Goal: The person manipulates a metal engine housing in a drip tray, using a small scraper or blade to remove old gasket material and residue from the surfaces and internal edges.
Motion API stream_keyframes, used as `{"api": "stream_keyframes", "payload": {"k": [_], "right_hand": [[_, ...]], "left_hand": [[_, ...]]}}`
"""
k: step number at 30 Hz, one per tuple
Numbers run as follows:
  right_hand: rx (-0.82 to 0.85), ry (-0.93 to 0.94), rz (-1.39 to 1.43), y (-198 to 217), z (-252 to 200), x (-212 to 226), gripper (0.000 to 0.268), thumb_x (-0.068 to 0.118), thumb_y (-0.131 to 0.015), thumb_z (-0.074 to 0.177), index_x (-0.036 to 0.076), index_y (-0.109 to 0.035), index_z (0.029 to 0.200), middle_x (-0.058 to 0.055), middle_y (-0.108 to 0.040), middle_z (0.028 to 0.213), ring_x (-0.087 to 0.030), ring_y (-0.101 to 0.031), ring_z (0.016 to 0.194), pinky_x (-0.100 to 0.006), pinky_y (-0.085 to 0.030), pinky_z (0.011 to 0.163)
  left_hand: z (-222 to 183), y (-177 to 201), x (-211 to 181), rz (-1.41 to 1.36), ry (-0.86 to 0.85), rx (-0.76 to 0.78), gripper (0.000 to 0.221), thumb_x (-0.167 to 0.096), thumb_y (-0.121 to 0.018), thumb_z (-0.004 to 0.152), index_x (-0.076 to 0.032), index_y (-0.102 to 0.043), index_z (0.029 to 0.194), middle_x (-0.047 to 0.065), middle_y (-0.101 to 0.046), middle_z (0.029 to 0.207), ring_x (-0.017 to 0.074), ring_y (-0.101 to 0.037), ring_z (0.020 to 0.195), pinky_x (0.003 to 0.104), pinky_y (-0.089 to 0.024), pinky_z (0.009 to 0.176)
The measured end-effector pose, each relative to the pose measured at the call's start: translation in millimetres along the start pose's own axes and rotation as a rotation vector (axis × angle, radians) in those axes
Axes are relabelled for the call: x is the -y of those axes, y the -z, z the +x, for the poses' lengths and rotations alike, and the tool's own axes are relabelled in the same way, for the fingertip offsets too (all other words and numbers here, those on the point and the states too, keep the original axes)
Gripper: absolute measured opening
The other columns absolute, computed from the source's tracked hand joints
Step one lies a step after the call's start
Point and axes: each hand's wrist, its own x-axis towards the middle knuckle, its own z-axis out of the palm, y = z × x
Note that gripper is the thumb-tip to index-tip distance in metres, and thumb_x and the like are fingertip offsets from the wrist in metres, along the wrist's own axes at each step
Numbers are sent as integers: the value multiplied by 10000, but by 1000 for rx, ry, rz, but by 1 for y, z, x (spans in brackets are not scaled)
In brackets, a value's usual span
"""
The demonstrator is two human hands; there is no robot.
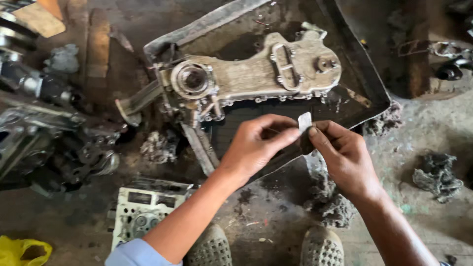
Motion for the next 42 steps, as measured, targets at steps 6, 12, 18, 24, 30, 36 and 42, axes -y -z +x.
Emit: {"api": "stream_keyframes", "payload": {"k": [6, 12, 18, 24, 30, 36, 42], "right_hand": [[-3, -101, -248, -32, -19, 10, 247, 178, -593, 998, -4, -714, 1113, -26, -759, 834, -79, -675, 681, -235, -540, 562], [-109, -155, 134, -47, -52, -9, 234, 105, -670, 955, 40, -701, 1177, -42, -717, 876, -40, -637, 757, -183, -501, 653], [-178, -251, 453, -34, -56, -6, 107, 95, -687, 1038, 3, -705, 1088, -72, -716, 907, -101, -598, 730, -243, -449, 616], [-211, -181, 405, -25, -19, 10, 120, 110, -566, 983, 47, -666, 1003, -70, -763, 1035, -128, -750, 903, -296, -618, 813], [-202, -221, 138, 61, 108, -8, 133, 115, -621, 1111, 17, -704, 1149, -141, -729, 1022, -162, -504, 700, -306, -322, 554], [144, 151, -158, 61, 237, -32, 178, 15, -703, 988, 7, -660, 1161, -66, -756, 1060, -105, -730, 940, -247, -590, 775], [268, 87, -427, 63, 280, -42, 170, 82, -743, 974, 12, -675, 1113, -66, -762, 937, -119, -658, 774, -330, -516, 599]], "left_hand": [[-18, 18, 13, -86, 89, 23, 269, -229, -768, 927, -65, -797, 1138, 36, -747, 896, 99, -577, 755, 254, -451, 675], [-27, 20, 38, -409, 148, -60, 205, -190, -803, 898, -10, -789, 994, 3, -727, 842, 67, -605, 748, 227, -467, 688], [-34, 15, 42, -549, 197, 61, 189, -172, -811, 921, -3, -765, 993, -2, -695, 825, 73, -573, 739, 242, -442, 678], [-15, 35, 17, -126, 60, -87, 205, -219, -799, 859, -38, -799, 957, 1, -766, 847, 64, -639, 755, 236, -517, 702], [15, 94, -24, 737, -103, -85, 288, -280, -793, 868, -32, -773, 1013, 97, -746, 874, 228, -688, 790, 378, -532, 718], [62, 84, -32, 1362, -378, 42, 523, -252, -825, 797, 28, -663, 1208, 152, -648, 1206, 323, -607, 1144, 457, -473, 1008], [103, 70, -8, 1550, -448, -35, 769, -315, -855, 725, 105, -586, 1312, 203, -554, 1331, 346, -508, 1270, 477, -411, 1073]]}}
